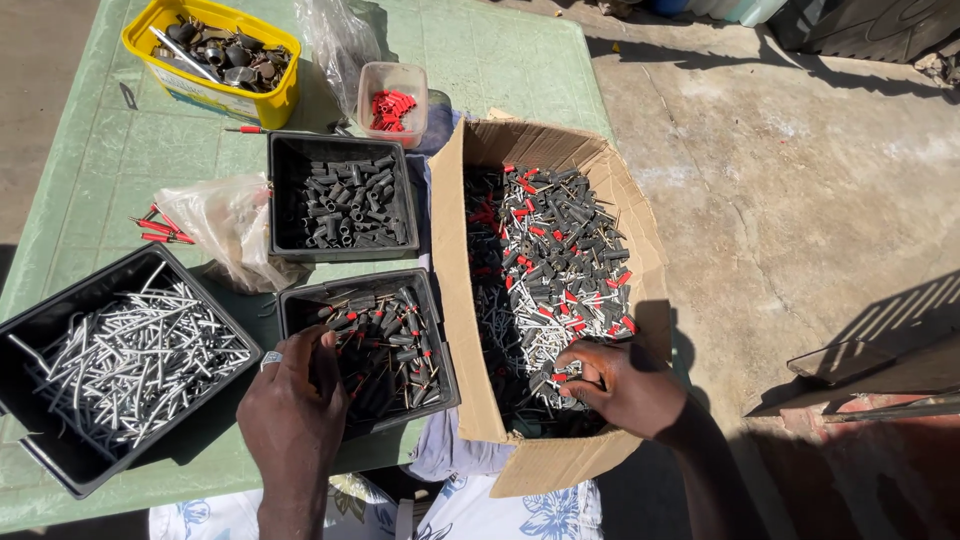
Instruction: Assembling metal nails with plastic wall anchors and sorting them into containers.
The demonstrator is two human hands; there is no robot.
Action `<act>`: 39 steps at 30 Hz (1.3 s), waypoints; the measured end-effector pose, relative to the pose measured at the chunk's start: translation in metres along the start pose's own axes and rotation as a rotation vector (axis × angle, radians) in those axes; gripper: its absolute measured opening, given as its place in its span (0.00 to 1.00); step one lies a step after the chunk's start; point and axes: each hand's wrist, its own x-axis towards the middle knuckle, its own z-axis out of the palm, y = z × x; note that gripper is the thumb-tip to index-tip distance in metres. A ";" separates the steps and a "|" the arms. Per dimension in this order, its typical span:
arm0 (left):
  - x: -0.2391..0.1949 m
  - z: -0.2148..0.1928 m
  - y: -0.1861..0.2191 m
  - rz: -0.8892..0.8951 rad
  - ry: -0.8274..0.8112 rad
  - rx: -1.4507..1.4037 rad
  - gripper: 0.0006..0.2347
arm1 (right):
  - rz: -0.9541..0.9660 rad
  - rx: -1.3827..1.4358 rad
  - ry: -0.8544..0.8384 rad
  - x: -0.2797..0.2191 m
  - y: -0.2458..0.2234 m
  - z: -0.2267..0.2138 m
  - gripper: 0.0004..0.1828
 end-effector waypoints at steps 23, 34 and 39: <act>0.000 0.000 0.002 -0.001 0.007 -0.004 0.07 | -0.121 -0.003 0.459 0.012 -0.042 -0.016 0.06; 0.001 0.002 0.003 -0.039 -0.004 0.021 0.07 | -0.355 0.011 0.360 0.037 -0.079 -0.032 0.06; 0.001 0.001 0.001 0.031 -0.043 0.090 0.12 | -0.282 -0.073 0.139 0.064 -0.071 -0.062 0.07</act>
